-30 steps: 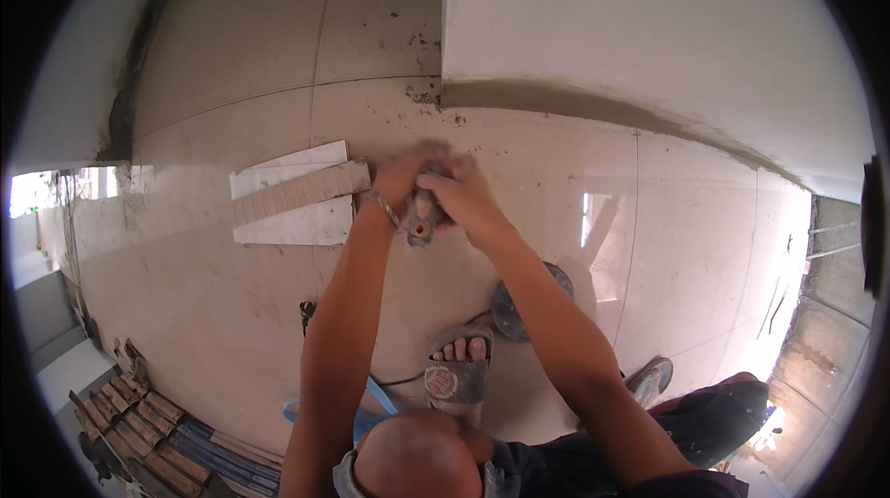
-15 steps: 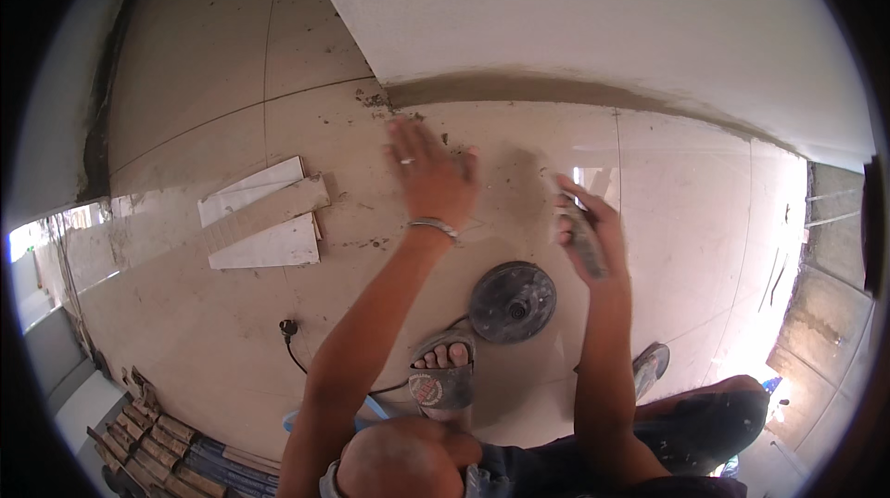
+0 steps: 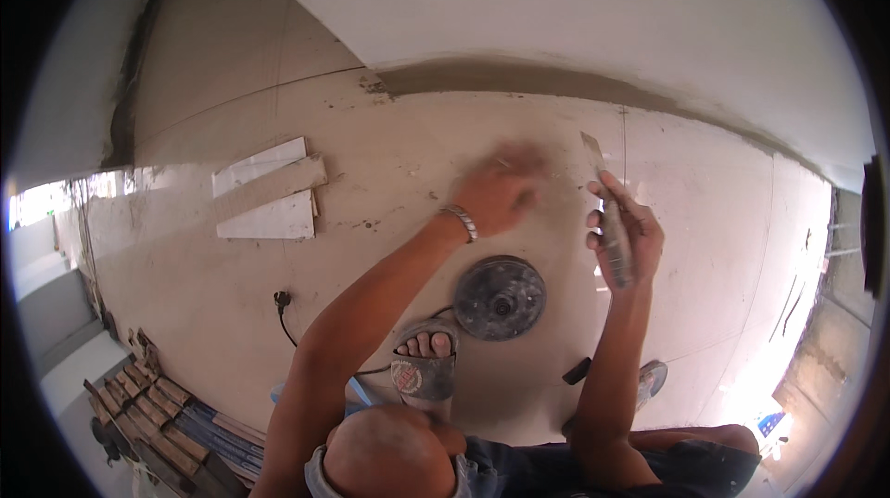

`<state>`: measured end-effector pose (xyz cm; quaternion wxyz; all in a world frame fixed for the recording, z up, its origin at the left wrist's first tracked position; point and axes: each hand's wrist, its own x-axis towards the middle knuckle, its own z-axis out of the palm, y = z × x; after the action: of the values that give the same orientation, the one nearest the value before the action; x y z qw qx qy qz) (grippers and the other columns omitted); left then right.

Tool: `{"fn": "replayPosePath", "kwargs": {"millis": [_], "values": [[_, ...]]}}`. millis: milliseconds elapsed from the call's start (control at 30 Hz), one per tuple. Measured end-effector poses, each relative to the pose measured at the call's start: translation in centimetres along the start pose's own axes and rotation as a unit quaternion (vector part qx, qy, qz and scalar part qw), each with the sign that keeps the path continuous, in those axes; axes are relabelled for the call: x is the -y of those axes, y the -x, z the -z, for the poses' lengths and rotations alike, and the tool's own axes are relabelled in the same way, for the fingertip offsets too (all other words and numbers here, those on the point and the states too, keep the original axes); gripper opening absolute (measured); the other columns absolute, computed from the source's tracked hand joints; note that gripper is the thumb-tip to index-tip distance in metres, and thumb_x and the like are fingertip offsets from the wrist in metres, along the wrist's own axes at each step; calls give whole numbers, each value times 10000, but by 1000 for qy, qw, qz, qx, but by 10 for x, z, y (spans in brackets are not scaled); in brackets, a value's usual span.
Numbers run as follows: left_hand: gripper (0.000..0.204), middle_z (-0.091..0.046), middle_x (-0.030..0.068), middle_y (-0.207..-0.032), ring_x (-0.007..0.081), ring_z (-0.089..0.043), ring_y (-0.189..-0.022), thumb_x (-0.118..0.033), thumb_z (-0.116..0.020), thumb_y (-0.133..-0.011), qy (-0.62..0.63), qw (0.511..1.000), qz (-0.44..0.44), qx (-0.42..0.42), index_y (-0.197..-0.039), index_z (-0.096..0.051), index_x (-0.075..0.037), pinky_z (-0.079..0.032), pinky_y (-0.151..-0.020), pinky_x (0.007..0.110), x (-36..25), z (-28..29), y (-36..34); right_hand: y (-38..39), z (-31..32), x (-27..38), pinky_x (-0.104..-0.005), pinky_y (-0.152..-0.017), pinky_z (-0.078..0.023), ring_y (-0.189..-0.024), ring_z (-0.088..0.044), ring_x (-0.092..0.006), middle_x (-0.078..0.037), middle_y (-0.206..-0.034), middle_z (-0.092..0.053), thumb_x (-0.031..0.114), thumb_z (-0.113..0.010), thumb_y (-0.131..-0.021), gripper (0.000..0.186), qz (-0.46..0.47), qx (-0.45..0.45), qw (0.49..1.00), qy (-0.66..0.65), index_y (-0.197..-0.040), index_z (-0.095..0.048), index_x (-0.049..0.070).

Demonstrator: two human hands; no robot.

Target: The person applies grout to the joints between floor tiles using a rubber float and a grout float. They press the material into the gaps, smooth the surface, and wipe excess grout from the tile faces.

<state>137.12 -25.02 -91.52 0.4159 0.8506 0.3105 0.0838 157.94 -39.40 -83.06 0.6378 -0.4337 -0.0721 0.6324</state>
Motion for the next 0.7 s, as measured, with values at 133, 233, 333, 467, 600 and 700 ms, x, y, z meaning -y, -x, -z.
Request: {"fn": "replayPosePath", "kwargs": {"millis": [133, 233, 333, 467, 600, 700], "values": [[415, -742, 133, -984, 242, -741, -876, -314, -632, -970, 540, 814, 166, -134, -1138, -677, 62, -607, -751, 387, -24, -7, 14, -21, -57, -25, -349, -684, -597, -930, -682, -270, -197, -1265, -640, 277, -467, -1023, 544, -53, 24, 993, 105, -1435, -487, -79], [352, -710, 90, -912, 179, -714, -774, -306, -611, -995, 685, 650, 268, -189, -1071, -691, 28, -593, -672, 322, 10, 26, 33, -42, -97, -56, -357, -679, -603, -910, -691, -250, -197, -1242, -650, 234, -430, -1052, 507, -110, 55, 981, 153, -1466, -472, -55], [382, -712, 96, -887, 178, -702, -739, -351, -569, -1013, 521, 762, 321, -213, -1065, -694, 7, -585, -670, 322, 21, 68, 48, -56, -146, -83, -354, -661, -607, -881, -697, -237, -180, -1186, -667, 230, -451, -1057, 462, -168, 71, 974, 131, -1438, -500, -26], [411, -742, 130, -955, 196, -717, -774, -344, -528, -1026, 500, 777, 348, -159, -1104, -678, 30, -587, -685, 310, 54, 93, 57, -74, -166, -116, -327, -564, -560, -770, -664, -204, -129, -1017, -667, 225, -499, -1041, 305, -179, 51, 975, 119, -1249, -553, 8], [390, -755, 155, -1002, 209, -726, -806, -301, -500, -1030, 623, 690, 329, -166, -1086, -684, 38, -579, -665, 313, 61, 94, 55, -76, -193, -131, -296, -487, -459, -663, -573, -164, -85, -872, -596, 171, -492, -1028, 121, -241, -21, 970, -11, -1072, -509, 60], [374, -747, 139, -959, 192, -699, -763, -292, -523, -1011, 669, 645, 333, -158, -1064, -688, 38, -557, -612, 324, 69, 108, 50, -93, -219, -133, -280, -466, -414, -639, -528, -152, -74, -844, -563, 147, -478, -1026, 80, -229, -67, 970, -41, -1052, -488, 72]]}}
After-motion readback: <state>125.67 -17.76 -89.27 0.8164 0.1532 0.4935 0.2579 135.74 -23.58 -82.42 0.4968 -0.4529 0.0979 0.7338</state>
